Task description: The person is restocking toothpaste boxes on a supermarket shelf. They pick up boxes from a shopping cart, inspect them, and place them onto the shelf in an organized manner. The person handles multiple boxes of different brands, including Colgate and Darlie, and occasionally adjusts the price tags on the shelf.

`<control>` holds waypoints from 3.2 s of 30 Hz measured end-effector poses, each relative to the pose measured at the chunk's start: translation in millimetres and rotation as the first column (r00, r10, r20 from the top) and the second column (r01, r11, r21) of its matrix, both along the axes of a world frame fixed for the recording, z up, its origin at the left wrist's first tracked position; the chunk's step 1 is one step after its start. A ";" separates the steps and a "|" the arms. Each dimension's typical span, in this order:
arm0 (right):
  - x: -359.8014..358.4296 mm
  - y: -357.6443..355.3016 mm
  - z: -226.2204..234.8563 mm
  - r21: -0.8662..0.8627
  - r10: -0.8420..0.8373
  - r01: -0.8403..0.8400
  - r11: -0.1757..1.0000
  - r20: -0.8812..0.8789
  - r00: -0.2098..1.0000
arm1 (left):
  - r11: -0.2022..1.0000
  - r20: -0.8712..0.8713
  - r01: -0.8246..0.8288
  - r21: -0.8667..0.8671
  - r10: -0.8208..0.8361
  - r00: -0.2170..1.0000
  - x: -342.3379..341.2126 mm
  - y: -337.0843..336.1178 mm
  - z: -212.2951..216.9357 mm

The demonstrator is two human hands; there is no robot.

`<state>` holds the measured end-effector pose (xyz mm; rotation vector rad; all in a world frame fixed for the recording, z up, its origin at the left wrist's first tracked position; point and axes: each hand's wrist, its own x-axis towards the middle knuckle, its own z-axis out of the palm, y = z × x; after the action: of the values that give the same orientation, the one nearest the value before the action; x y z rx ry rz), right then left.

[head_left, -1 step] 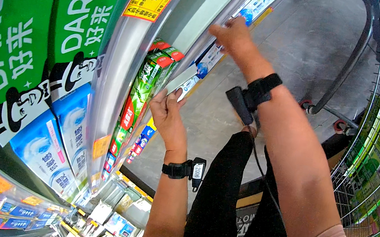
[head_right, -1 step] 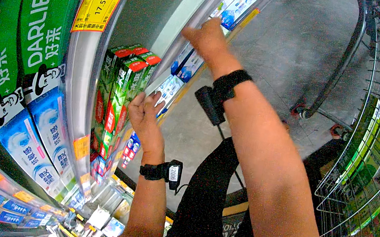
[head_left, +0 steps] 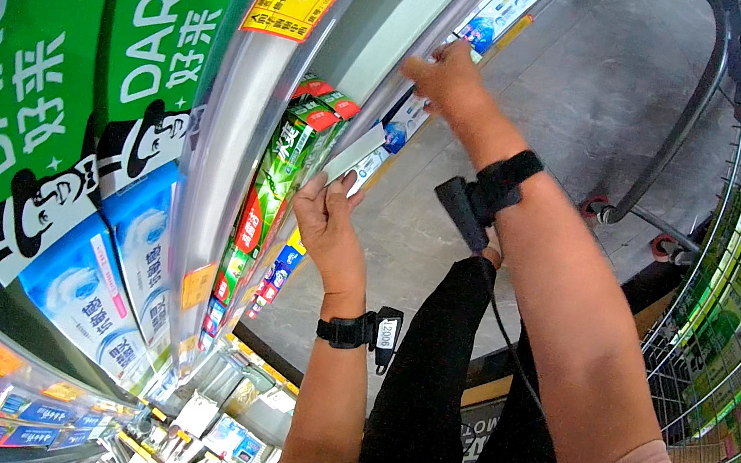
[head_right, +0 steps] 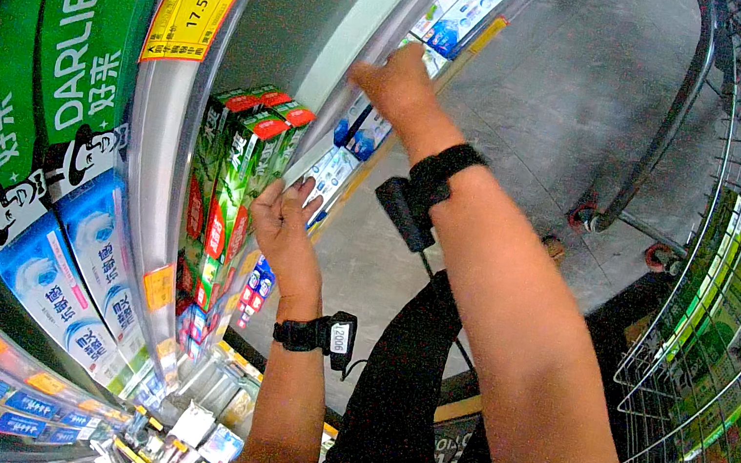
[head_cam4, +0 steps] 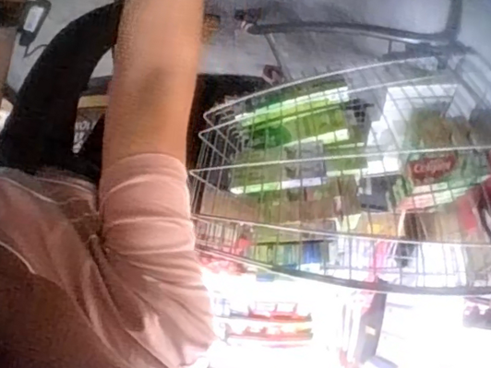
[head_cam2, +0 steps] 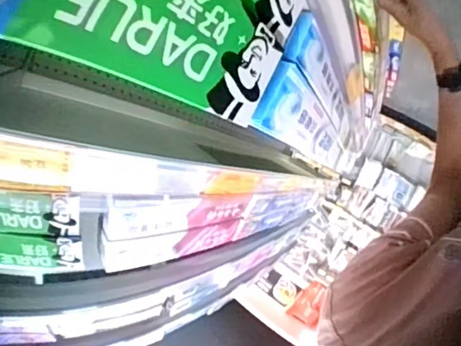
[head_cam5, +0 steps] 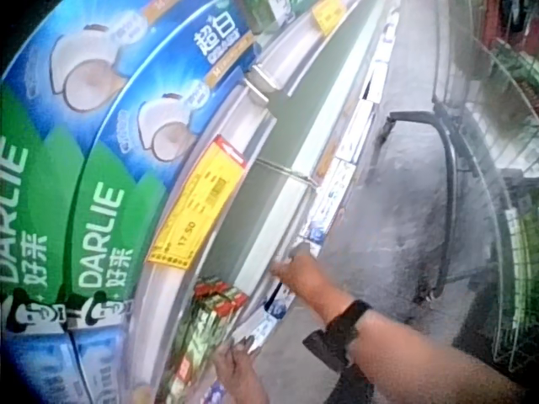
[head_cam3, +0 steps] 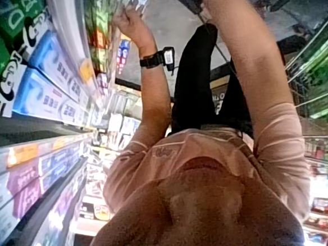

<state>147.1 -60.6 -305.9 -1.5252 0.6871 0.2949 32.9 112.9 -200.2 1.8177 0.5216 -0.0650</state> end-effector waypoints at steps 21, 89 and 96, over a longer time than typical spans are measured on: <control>-24.1 27.3 11.9 0.239 -0.016 0.028 0.971 -0.053 0.998 | 0.997 -0.088 0.031 -0.069 -0.037 0.995 2.8 -7.8 -11.5; -283.7 -113.0 453.8 0.561 -0.343 0.077 0.825 0.388 0.856 | 0.724 0.173 0.597 0.347 -0.675 0.718 -18.9 -180.2 268.2; -352.9 -234.7 492.3 0.387 -0.472 0.335 0.859 0.345 0.811 | 0.626 0.364 0.772 0.111 -0.748 0.555 -25.9 -348.8 411.0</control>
<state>-205.8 -295.2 186.4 -1.0507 0.5637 -0.2561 7.0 -236.0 210.8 1.8081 -0.5911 -0.3164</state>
